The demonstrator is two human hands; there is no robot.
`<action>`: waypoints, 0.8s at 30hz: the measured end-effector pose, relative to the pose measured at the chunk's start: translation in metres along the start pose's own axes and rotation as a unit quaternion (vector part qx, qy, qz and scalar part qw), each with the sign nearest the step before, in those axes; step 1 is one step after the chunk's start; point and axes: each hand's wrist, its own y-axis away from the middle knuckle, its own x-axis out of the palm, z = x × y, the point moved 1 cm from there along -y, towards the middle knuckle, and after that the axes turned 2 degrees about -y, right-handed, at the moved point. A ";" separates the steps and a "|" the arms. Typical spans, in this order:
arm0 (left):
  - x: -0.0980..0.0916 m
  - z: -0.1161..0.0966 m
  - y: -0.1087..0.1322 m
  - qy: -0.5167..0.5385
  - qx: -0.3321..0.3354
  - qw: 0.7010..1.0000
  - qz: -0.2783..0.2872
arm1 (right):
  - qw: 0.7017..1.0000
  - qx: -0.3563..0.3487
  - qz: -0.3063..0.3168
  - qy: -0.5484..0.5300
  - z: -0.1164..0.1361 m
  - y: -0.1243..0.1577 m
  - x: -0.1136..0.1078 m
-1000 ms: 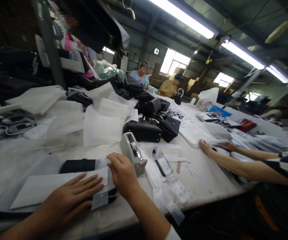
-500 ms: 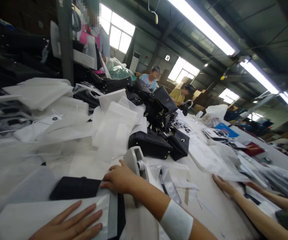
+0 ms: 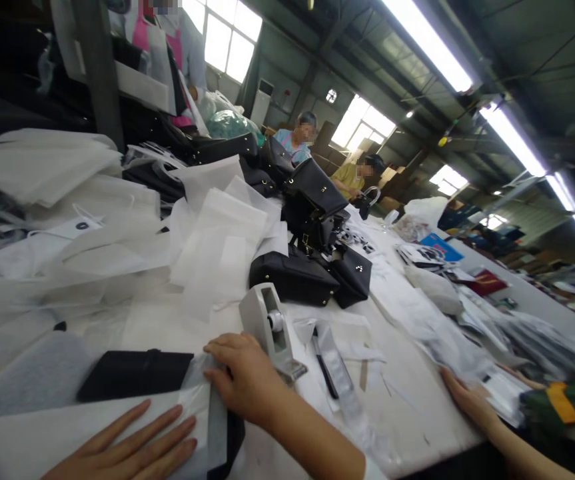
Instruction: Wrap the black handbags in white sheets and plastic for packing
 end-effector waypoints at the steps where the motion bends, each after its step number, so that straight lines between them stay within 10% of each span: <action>1: -0.006 0.000 -0.003 0.018 -0.009 1.000 0.009 | 0.999 0.001 -0.036 -0.010 0.009 0.014 -0.006; 6: -0.019 -0.003 -0.006 0.135 -0.078 0.983 0.097 | 0.993 -0.023 -0.103 -0.057 0.057 0.108 0.002; 11: -0.012 -0.005 0.003 0.164 -0.089 0.974 0.126 | 0.981 -0.120 -0.085 0.130 0.077 0.177 0.078; 17: -0.014 -0.002 0.001 0.151 -0.091 0.973 0.151 | 0.953 -0.093 -0.199 0.211 0.066 0.176 0.144; 24: -0.015 -0.001 0.000 0.168 -0.111 0.966 0.160 | 0.958 -0.113 -0.243 0.103 0.065 0.164 0.150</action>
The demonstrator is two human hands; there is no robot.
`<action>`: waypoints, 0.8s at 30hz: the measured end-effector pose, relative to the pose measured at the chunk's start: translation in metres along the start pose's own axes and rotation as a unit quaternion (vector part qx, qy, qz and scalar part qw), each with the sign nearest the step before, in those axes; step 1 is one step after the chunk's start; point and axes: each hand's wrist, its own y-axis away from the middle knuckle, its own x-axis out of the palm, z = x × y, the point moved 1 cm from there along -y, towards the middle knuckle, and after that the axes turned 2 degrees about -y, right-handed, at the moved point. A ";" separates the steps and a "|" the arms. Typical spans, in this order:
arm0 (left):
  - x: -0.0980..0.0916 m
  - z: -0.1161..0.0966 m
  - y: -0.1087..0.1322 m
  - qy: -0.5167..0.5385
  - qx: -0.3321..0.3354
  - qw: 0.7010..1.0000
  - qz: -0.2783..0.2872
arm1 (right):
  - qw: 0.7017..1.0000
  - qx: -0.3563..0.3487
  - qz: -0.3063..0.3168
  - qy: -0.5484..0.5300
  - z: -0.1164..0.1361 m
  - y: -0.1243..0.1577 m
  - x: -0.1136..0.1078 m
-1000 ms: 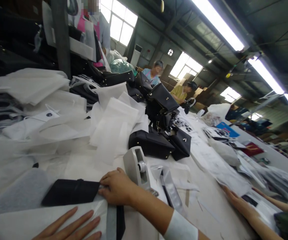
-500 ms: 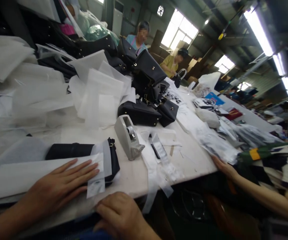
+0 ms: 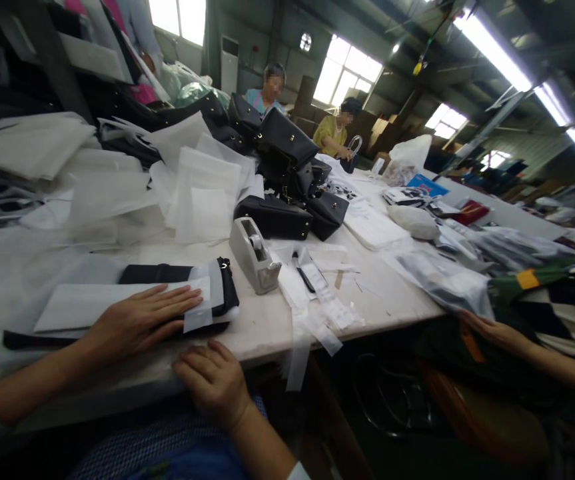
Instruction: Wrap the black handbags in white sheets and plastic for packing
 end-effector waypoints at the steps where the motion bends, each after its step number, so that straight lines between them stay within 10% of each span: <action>1: 0.000 0.000 0.000 0.000 -0.001 1.000 0.001 | 1.000 -0.003 -0.008 -0.013 0.001 -0.002 -0.001; 24: 0.001 -0.001 0.003 -0.058 0.080 0.993 -0.066 | 0.996 -0.083 -0.018 -0.041 0.002 -0.019 -0.065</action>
